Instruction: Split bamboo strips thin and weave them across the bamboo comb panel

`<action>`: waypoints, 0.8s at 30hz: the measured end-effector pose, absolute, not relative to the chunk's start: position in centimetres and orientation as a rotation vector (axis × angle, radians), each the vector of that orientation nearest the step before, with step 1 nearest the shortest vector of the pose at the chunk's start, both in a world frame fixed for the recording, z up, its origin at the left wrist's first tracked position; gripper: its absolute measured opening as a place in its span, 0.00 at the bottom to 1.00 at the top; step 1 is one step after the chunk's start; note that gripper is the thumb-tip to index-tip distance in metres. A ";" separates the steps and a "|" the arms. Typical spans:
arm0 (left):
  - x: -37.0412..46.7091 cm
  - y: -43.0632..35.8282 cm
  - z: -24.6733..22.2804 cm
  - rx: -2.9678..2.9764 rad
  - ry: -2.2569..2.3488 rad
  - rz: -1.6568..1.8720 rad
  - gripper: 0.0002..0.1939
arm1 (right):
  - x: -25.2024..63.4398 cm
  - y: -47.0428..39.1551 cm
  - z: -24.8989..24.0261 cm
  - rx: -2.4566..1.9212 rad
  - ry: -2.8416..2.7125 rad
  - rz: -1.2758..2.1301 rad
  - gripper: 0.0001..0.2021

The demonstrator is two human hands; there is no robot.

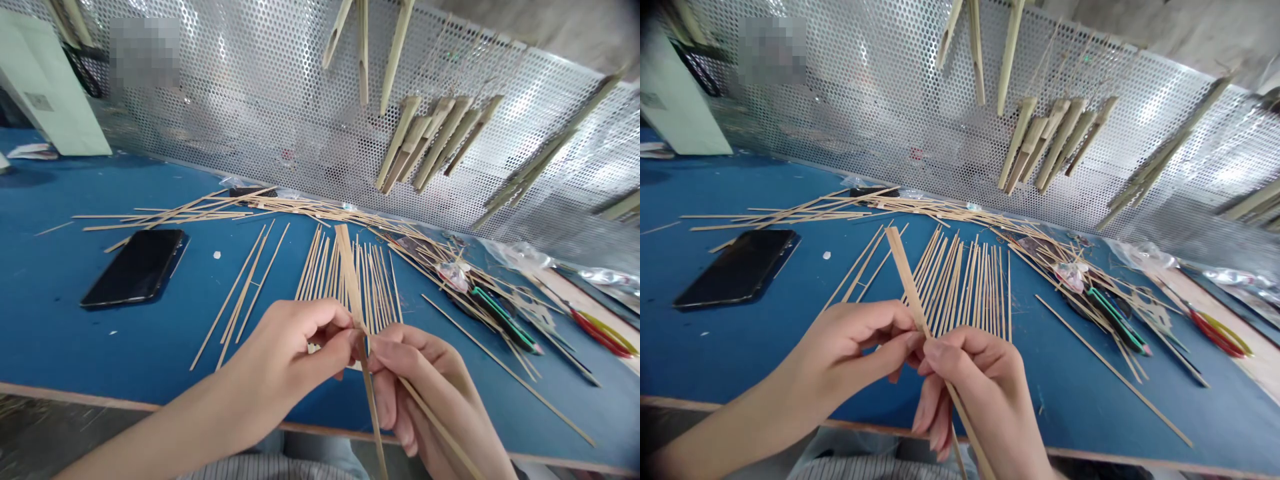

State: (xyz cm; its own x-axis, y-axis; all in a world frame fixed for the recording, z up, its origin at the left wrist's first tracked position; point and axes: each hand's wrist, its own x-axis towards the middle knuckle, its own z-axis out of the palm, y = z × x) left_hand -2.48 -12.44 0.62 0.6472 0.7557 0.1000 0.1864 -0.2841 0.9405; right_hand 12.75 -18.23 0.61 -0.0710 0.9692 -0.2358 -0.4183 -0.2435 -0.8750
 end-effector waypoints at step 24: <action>-2.6 -12.4 1.7 1.820 0.736 0.675 0.10 | 13.2 -17.9 0.7 -1.100 -0.971 1.551 0.13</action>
